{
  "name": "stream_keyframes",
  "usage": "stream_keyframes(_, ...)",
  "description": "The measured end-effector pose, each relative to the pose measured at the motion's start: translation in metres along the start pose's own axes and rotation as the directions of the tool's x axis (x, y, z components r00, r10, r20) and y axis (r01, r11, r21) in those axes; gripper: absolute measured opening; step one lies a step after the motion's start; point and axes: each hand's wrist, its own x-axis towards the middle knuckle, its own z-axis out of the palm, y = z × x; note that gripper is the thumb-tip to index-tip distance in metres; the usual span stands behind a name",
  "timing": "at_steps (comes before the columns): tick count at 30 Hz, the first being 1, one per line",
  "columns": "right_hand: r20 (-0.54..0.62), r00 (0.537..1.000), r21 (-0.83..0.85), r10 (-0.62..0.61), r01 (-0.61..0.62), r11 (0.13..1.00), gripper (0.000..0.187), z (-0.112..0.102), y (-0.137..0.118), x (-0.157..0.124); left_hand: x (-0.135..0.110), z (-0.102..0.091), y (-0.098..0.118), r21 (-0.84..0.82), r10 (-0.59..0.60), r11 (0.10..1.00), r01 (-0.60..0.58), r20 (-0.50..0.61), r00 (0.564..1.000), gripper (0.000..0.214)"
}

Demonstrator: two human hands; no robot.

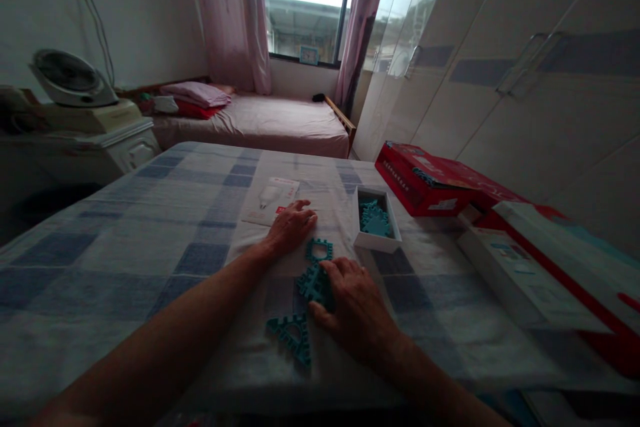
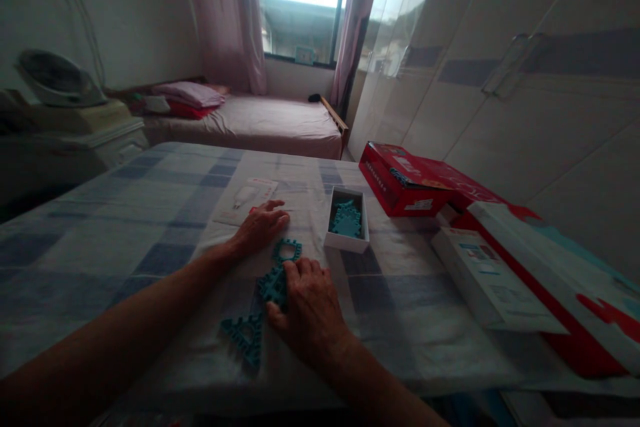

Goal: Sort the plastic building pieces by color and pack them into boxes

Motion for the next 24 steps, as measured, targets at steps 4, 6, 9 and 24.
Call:
stream_keyframes(4,0.046,0.999,0.006,0.0,0.0,1.0,0.049,-0.003,-0.002,0.0,0.0,0.0,0.001,-0.008,-0.013,1.0,0.013,0.002,1.0,0.034)
stream_keyframes(6,0.049,0.999,0.058,0.004,-0.007,0.998,0.044,-0.006,-0.002,-0.002,0.0,0.0,0.001,-0.01,-0.012,1.0,0.012,0.0,1.0,0.034)
stream_keyframes(9,0.005,1.0,0.13,0.008,-0.009,0.991,0.043,-0.015,0.006,-0.005,0.0,0.0,0.001,-0.013,-0.005,1.0,0.005,-0.003,1.0,0.034)
stream_keyframes(24,-0.28,0.902,-0.222,0.329,-0.394,0.892,0.057,-0.068,0.104,0.08,0.0,-0.001,0.0,0.003,-0.001,1.0,0.001,-0.006,1.0,0.035)
